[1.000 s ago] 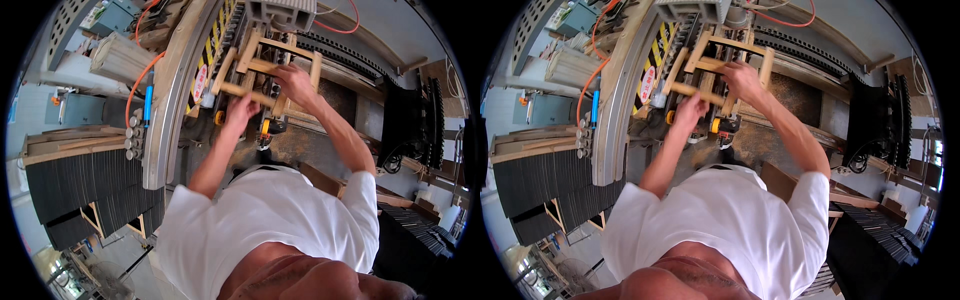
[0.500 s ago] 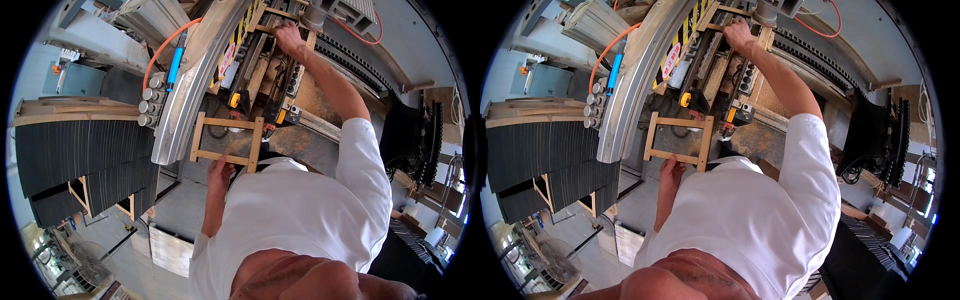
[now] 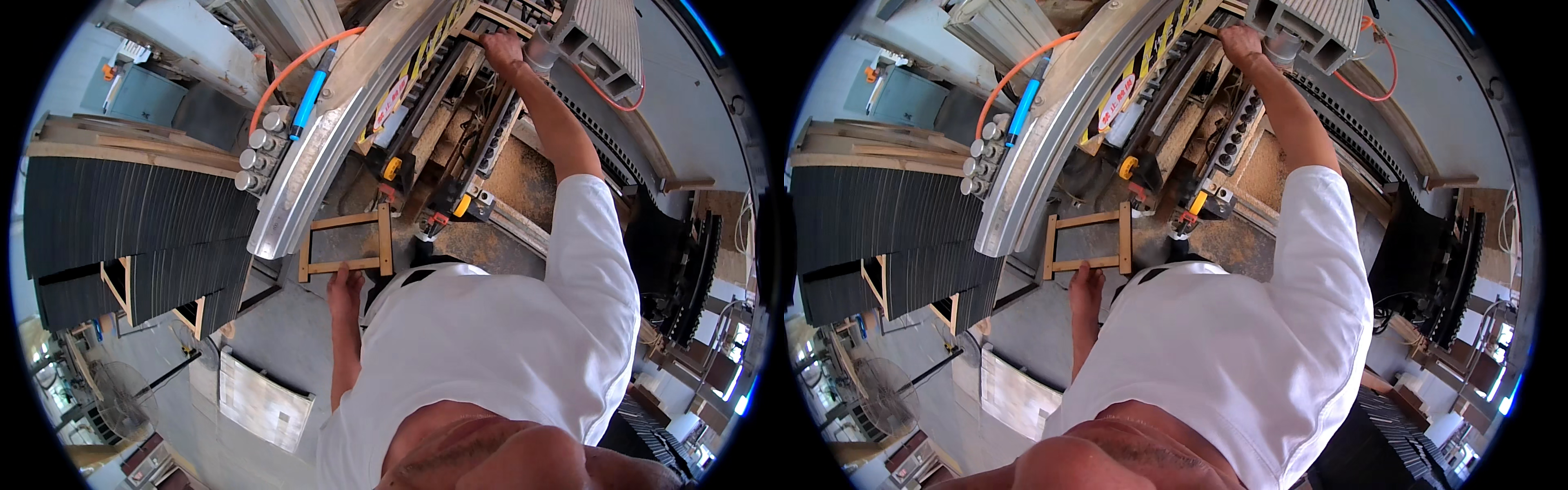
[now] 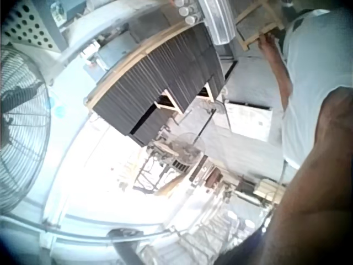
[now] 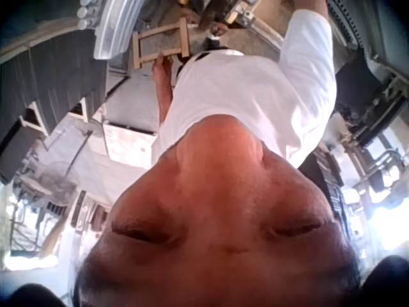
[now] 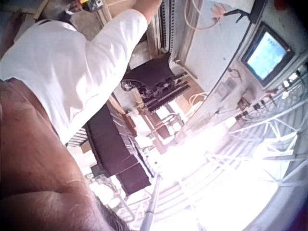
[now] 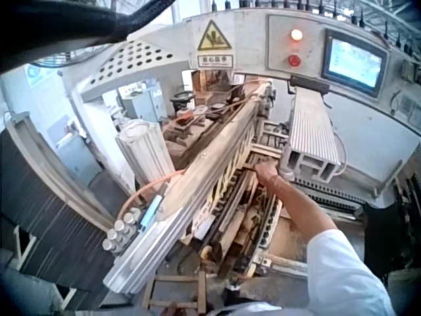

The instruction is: The person repeatedly picks up small wooden frames from a conveyor belt, places them onto a jig on a workbench, and then returns them to the belt. The task involves handling the frames one at a time in a repetitive loop.

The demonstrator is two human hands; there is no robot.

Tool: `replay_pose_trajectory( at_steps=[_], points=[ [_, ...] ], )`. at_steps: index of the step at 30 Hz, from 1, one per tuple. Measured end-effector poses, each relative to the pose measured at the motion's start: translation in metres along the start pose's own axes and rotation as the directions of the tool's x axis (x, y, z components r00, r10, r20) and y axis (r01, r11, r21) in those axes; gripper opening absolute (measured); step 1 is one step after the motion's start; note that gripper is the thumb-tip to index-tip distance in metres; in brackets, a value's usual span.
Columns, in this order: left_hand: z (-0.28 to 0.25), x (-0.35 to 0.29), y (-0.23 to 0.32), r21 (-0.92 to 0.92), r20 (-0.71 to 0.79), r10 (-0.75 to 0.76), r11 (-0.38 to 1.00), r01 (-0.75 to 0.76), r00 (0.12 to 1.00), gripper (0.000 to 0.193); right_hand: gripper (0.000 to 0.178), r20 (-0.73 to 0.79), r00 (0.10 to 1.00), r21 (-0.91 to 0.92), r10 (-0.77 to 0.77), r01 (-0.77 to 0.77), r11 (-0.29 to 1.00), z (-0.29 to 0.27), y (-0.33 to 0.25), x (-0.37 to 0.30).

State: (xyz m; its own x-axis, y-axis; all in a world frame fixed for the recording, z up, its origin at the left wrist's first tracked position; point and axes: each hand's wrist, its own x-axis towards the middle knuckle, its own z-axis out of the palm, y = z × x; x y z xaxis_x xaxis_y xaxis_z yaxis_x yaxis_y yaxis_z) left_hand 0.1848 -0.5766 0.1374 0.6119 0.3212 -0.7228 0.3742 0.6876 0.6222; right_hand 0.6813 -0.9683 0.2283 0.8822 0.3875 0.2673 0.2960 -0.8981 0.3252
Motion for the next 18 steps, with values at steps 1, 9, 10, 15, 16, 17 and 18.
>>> replay_pose_trajectory(
  at_steps=[1, 9, 10, 15, 16, 17, 18],
  points=[
    [-0.001, 0.003, -0.004, 0.0, -0.007, -0.005, 1.0, 0.005, 1.0, 0.025, 0.017, 0.015, 1.0, 0.013, 0.012, -0.012, 1.0, 0.0, 0.001, 0.0],
    [-0.005, 0.015, -0.025, 0.054, -0.079, -0.027, 0.998, 0.031, 0.996, 0.024, 0.018, -0.089, 0.993, 0.188, 0.076, -0.058, 0.98, 0.021, 0.005, -0.002],
    [-0.004, 0.014, -0.025, 0.063, -0.083, -0.015, 0.998, 0.02, 0.996, 0.024, 0.02, -0.138, 0.986, 0.179, 0.09, -0.064, 0.982, 0.023, 0.004, -0.001],
    [-0.006, 0.012, -0.029, 0.127, -0.124, 0.027, 0.992, -0.012, 0.992, 0.026, 0.018, -0.124, 0.986, 0.196, 0.11, -0.085, 0.977, 0.026, 0.008, 0.0],
    [-0.006, 0.012, -0.029, 0.125, -0.125, 0.021, 0.992, -0.006, 0.992, 0.025, 0.018, -0.113, 0.986, 0.199, 0.121, -0.097, 0.975, 0.026, 0.008, 0.001],
    [-0.006, 0.013, -0.029, 0.124, -0.127, 0.016, 0.992, 0.0, 0.992, 0.025, 0.018, -0.11, 0.987, 0.194, 0.116, -0.093, 0.977, 0.026, 0.008, 0.0],
    [-0.006, 0.013, -0.028, 0.12, -0.127, 0.013, 0.993, 0.002, 0.992, 0.024, 0.018, -0.109, 0.988, 0.19, 0.109, -0.087, 0.978, 0.022, 0.008, 0.001]
  ],
)
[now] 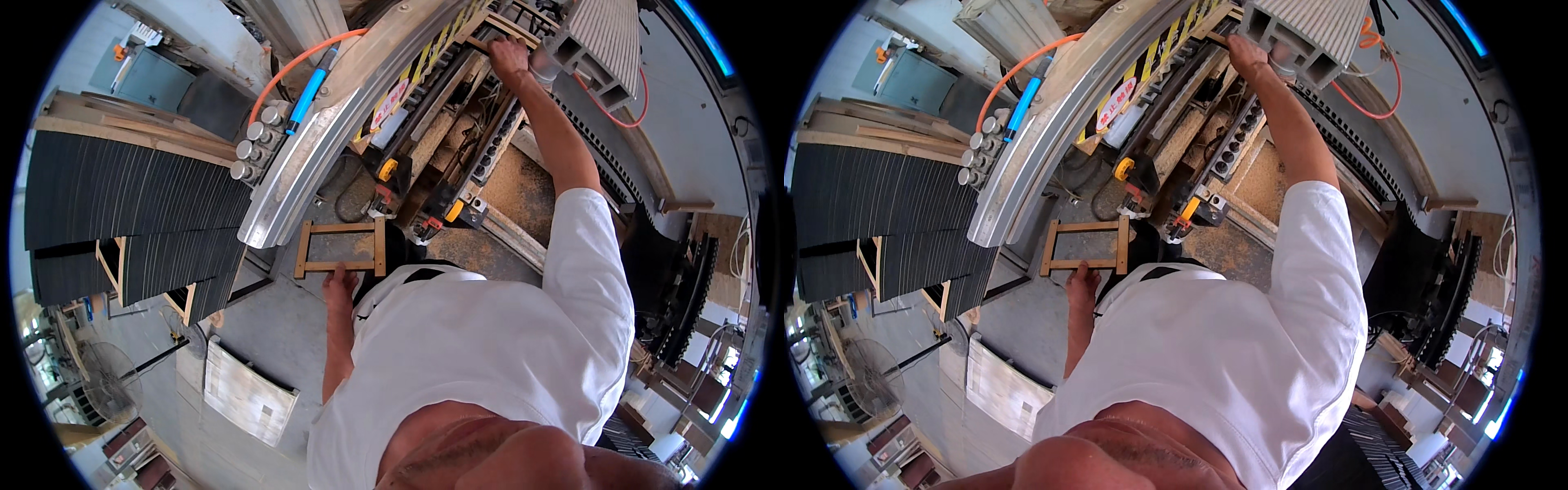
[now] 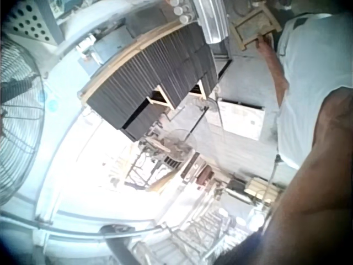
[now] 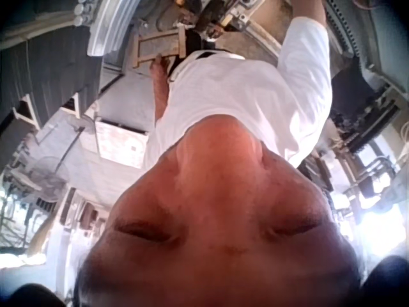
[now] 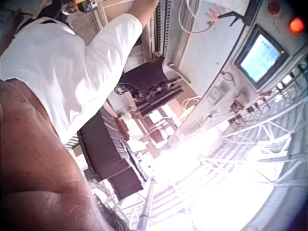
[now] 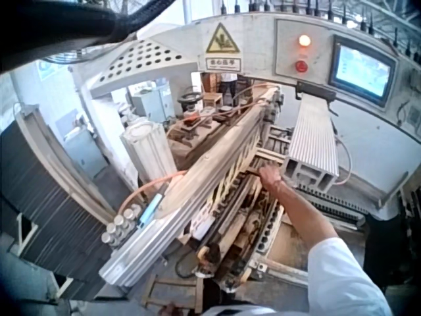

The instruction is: The person repeatedly picks up small wooden frames from a conveyor belt, places them onto a jig on a workbench, and then returns them to the belt. The task involves handling the frames one at a time in a repetitive loop.

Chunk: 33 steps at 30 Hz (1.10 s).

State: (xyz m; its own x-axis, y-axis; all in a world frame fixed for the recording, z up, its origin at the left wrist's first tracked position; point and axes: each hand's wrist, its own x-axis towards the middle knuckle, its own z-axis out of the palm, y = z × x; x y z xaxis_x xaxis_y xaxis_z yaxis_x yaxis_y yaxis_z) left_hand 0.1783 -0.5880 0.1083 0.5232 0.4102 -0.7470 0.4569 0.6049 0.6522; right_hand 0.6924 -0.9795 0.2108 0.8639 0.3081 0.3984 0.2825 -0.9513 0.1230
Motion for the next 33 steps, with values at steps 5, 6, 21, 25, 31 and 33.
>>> replay_pose_trajectory(
  at_steps=[5, 6, 21, 25, 31, 33],
  points=[
    [-0.003, 0.001, -0.001, 0.024, -0.02, 0.012, 1.0, -0.012, 1.0, 0.026, 0.016, 0.028, 0.999, -0.035, -0.039, 0.04, 0.999, -0.015, -0.003, -0.002],
    [-0.004, 0.0, 0.0, 0.022, -0.016, 0.013, 1.0, -0.013, 1.0, 0.026, 0.016, 0.032, 0.999, -0.05, -0.023, 0.024, 0.998, -0.017, -0.004, -0.002],
    [-0.114, -0.033, 0.033, 0.098, -0.014, 0.423, 0.902, -0.42, 0.906, 0.026, 0.029, 0.234, 0.949, -0.162, 0.211, -0.176, 0.971, -0.025, -0.015, 0.02],
    [-0.197, -0.066, 0.073, 0.063, -0.107, 0.508, 0.862, -0.504, 0.855, 0.027, 0.033, -0.049, 0.988, 0.377, 0.148, -0.119, 0.919, -0.111, -0.089, -0.013],
    [-0.357, -0.099, 0.137, 0.095, -0.256, 0.573, 0.816, -0.57, 0.778, 0.028, 0.012, -0.166, 0.979, 0.831, -0.118, 0.204, 0.518, -0.241, -0.286, -0.17],
    [-0.397, -0.09, 0.171, 0.078, -0.36, 0.602, 0.781, -0.62, 0.713, 0.026, 0.016, -0.014, 0.926, 0.885, -0.376, 0.186, 0.426, -0.265, -0.351, -0.223]
  ],
)
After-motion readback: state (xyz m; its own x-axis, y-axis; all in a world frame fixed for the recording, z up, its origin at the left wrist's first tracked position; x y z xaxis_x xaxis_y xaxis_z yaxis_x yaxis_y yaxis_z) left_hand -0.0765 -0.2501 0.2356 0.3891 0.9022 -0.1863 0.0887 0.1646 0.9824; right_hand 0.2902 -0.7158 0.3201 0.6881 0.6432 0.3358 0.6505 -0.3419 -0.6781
